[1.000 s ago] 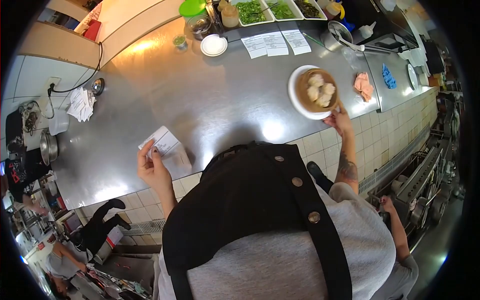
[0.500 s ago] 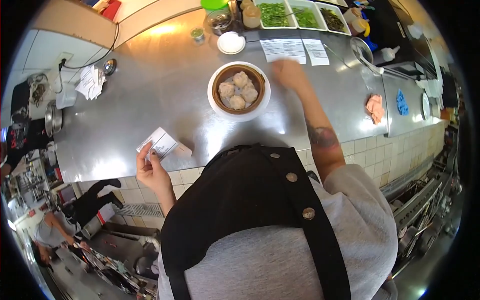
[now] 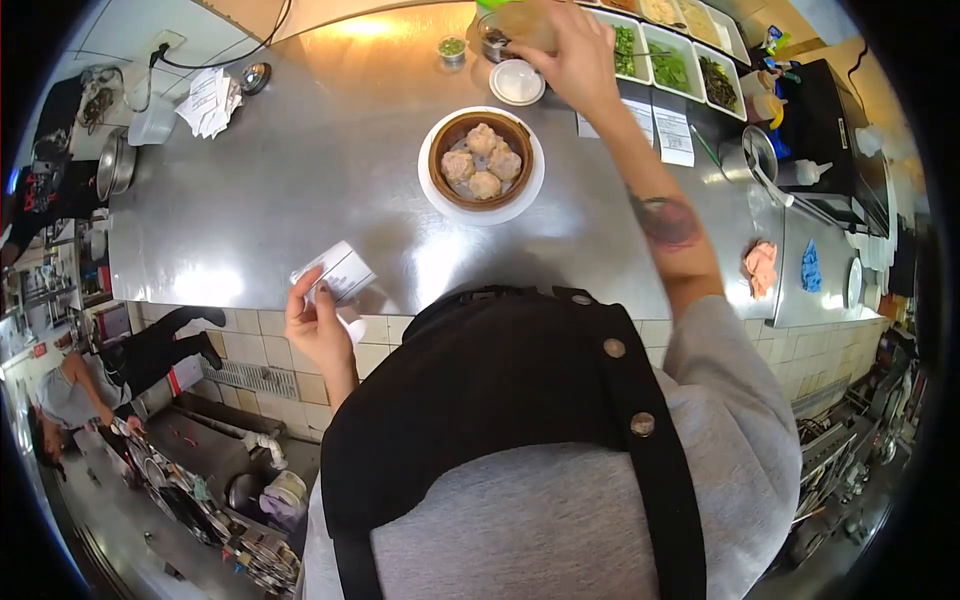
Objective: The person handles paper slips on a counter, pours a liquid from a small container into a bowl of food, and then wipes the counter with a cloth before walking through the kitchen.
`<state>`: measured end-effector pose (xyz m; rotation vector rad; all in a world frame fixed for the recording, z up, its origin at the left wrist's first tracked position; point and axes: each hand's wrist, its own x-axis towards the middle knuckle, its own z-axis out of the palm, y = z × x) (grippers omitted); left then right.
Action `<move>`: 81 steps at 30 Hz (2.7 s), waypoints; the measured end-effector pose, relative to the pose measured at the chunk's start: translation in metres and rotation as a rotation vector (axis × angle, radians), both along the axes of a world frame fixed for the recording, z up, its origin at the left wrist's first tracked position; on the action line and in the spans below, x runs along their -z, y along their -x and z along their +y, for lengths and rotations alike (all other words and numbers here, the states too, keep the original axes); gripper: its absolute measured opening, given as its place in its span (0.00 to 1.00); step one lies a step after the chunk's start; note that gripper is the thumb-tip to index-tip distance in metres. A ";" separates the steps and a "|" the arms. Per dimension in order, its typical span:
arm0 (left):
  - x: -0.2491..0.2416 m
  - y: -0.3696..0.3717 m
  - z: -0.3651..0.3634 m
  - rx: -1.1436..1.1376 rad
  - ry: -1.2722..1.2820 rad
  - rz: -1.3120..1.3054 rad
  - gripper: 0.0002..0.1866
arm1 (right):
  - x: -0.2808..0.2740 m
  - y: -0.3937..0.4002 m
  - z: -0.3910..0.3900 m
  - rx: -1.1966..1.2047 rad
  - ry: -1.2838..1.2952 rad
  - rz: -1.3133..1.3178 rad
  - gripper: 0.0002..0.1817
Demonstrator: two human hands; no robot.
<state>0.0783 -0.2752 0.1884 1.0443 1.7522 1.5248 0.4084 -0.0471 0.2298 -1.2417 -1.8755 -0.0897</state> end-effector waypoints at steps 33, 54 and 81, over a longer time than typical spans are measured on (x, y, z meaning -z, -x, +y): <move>-0.002 0.017 0.008 0.087 -0.059 -0.019 0.10 | 0.014 0.029 -0.084 -0.109 0.264 -0.956 0.11; 0.010 0.013 0.016 0.234 -0.010 0.004 0.10 | 0.042 -0.017 -0.013 -0.078 0.175 0.890 0.30; 0.005 -0.014 0.020 0.318 0.030 0.050 0.10 | 0.171 -0.218 -0.082 1.124 0.490 0.277 0.33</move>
